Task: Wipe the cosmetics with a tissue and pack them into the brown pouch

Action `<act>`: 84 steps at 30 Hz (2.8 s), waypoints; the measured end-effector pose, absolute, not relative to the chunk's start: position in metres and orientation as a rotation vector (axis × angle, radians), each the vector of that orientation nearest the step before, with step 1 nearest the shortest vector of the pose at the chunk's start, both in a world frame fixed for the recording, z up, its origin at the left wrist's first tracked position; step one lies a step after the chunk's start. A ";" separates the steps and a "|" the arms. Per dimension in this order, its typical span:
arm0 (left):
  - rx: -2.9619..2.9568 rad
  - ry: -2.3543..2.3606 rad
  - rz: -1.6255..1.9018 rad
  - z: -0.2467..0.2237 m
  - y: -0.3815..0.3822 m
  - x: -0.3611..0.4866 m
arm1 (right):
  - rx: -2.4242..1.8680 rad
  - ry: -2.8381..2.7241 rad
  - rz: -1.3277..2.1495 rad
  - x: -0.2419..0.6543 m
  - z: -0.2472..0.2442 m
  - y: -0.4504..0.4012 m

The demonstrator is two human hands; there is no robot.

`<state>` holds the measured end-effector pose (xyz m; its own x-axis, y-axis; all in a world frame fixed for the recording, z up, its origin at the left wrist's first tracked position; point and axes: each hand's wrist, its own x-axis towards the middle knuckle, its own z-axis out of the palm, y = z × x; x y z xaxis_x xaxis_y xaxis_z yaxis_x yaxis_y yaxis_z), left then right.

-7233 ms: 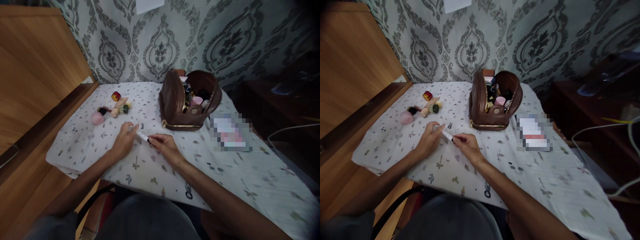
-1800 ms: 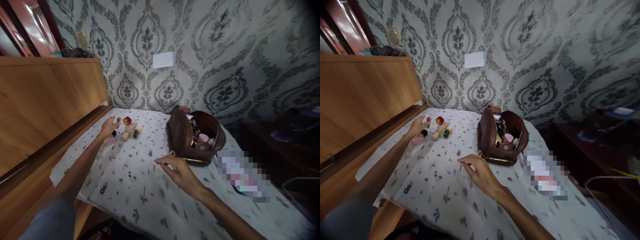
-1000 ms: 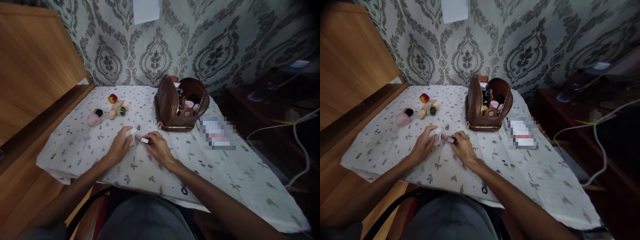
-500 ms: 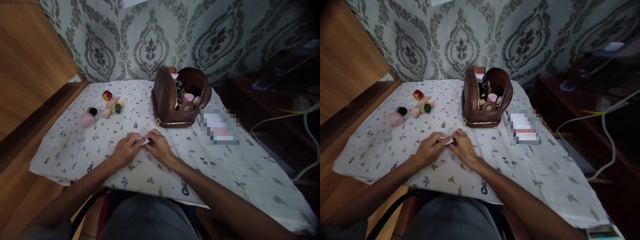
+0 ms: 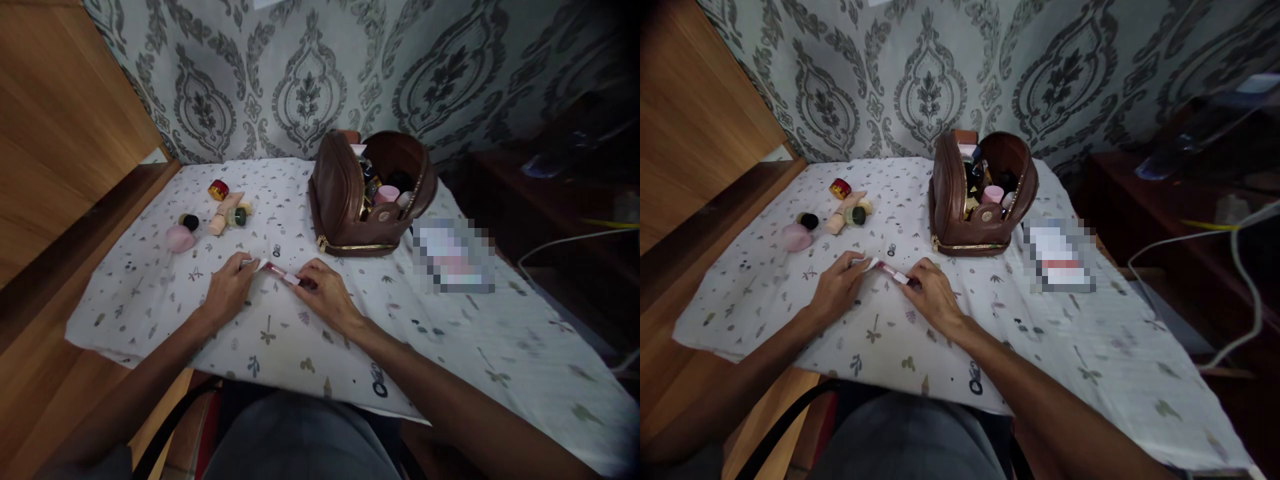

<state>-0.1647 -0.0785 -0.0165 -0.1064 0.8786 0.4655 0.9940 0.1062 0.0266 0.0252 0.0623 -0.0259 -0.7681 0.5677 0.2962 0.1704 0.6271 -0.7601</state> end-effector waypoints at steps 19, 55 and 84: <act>-2.099 -1.779 -0.607 -0.014 -0.074 -0.118 | -0.497 -2.323 1.014 0.027 -0.027 0.064; -2.145 -1.849 -0.172 -0.004 -0.070 -0.110 | -0.606 -2.330 0.971 0.027 -0.024 0.063; -2.066 -1.909 -0.172 -0.007 -0.063 -0.103 | -0.694 -2.423 0.954 0.027 -0.019 0.064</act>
<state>-0.1027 -0.0628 -0.0075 0.0985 0.9481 0.3023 0.9868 -0.0540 -0.1525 0.0267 0.0644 -0.0189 -0.7759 0.5932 0.2147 0.2874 0.6353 -0.7167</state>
